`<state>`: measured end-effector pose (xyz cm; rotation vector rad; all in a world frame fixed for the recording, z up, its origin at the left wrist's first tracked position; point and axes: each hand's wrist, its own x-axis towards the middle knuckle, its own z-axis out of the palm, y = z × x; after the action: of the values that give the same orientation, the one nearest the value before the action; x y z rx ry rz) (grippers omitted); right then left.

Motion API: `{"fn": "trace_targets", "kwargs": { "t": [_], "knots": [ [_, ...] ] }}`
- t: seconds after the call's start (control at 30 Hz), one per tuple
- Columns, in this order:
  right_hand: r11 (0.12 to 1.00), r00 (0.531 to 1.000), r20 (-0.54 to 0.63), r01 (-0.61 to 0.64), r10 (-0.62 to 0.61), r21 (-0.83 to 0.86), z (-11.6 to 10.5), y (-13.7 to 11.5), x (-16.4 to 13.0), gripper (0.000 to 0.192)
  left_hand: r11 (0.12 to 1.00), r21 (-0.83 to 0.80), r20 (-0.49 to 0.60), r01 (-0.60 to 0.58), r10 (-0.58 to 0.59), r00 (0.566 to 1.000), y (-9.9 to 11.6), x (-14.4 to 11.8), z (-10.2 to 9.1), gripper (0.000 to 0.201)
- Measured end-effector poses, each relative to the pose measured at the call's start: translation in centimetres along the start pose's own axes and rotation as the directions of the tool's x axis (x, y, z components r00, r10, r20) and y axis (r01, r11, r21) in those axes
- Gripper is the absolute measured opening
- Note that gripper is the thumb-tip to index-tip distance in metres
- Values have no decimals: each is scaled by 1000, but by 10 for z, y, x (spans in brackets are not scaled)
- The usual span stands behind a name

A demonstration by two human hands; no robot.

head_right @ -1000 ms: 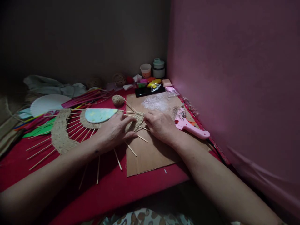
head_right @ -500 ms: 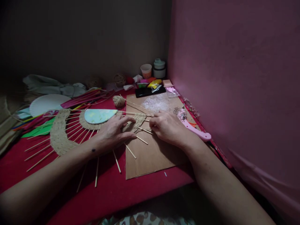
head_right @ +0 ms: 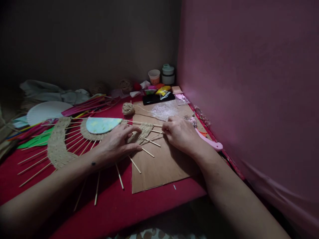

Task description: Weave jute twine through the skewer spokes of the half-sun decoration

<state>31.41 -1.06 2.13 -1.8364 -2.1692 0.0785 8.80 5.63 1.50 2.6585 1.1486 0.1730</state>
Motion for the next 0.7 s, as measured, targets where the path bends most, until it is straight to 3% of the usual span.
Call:
{"fn": "trace_targets", "kwargs": {
  "t": [0.17,0.37,0.7],
  "knots": [
    [992,996,22,-89,88,93,-3,1,0,14,1000,6,1,10,-10,1000,0,0,0,48],
    [992,983,135,-124,124,-2,2,3,4,18,1000,26,-2,1,-1,1000,0,-1,0,49],
    [983,982,158,-77,104,-167,3,-3,15,23,999,34,-13,-9,10,1000,-2,-1,1,47]
  ]
}}
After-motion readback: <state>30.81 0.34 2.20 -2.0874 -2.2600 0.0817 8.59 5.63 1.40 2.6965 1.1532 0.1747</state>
